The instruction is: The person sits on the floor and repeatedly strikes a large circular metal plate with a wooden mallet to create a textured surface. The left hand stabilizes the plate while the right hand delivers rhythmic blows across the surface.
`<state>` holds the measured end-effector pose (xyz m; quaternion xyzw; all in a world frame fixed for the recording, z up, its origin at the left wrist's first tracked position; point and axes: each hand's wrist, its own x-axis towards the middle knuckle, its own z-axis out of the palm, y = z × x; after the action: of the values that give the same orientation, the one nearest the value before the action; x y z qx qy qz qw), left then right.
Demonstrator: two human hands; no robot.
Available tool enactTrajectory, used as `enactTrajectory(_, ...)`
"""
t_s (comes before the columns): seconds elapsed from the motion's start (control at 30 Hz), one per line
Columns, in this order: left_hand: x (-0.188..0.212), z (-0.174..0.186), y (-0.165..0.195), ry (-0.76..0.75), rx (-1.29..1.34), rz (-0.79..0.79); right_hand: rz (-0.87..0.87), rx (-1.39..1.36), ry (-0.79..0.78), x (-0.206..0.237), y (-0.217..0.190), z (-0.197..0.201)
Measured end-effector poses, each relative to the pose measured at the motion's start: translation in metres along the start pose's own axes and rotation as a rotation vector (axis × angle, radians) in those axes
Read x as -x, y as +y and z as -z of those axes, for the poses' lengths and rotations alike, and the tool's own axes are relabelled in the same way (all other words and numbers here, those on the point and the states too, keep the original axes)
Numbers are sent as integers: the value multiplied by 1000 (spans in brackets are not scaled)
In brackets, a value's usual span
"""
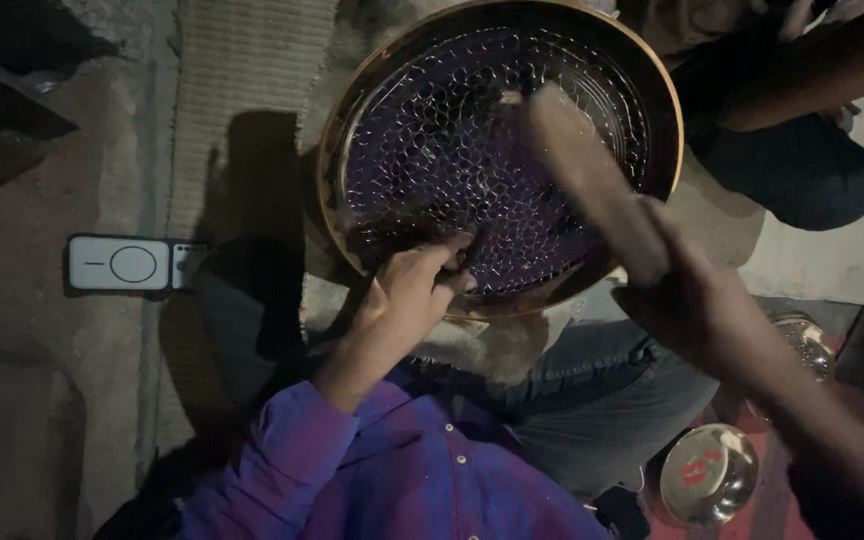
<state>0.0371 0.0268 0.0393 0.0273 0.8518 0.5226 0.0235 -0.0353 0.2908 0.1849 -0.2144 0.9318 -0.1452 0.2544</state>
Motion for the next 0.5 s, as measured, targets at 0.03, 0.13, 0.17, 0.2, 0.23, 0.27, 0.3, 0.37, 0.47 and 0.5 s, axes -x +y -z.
enactTrajectory(0.03,0,0,1,-26,25,49,-183,274,-178,-5,-1,6)
enactTrajectory(0.13,6,0,8,20,76,142,-221,102,-71,-10,-7,15)
enactTrajectory(0.17,9,1,11,56,89,169,-145,-121,67,-10,-8,16)
enactTrajectory(0.2,9,1,13,53,114,206,-147,87,-27,-12,-8,19)
enactTrajectory(0.23,9,1,14,51,138,242,-153,296,-119,-13,-7,23)
enactTrajectory(0.27,9,2,15,45,163,276,-164,505,-208,-13,-6,24)
enactTrajectory(0.3,8,2,16,56,134,251,-171,356,-171,-14,-5,24)
enactTrajectory(0.37,9,3,15,86,78,212,-174,64,-103,-14,0,21)
enactTrajectory(0.47,10,2,13,40,75,232,-226,595,-263,-13,12,16)
enactTrajectory(0.5,10,1,13,60,99,195,-199,445,-183,-11,16,15)
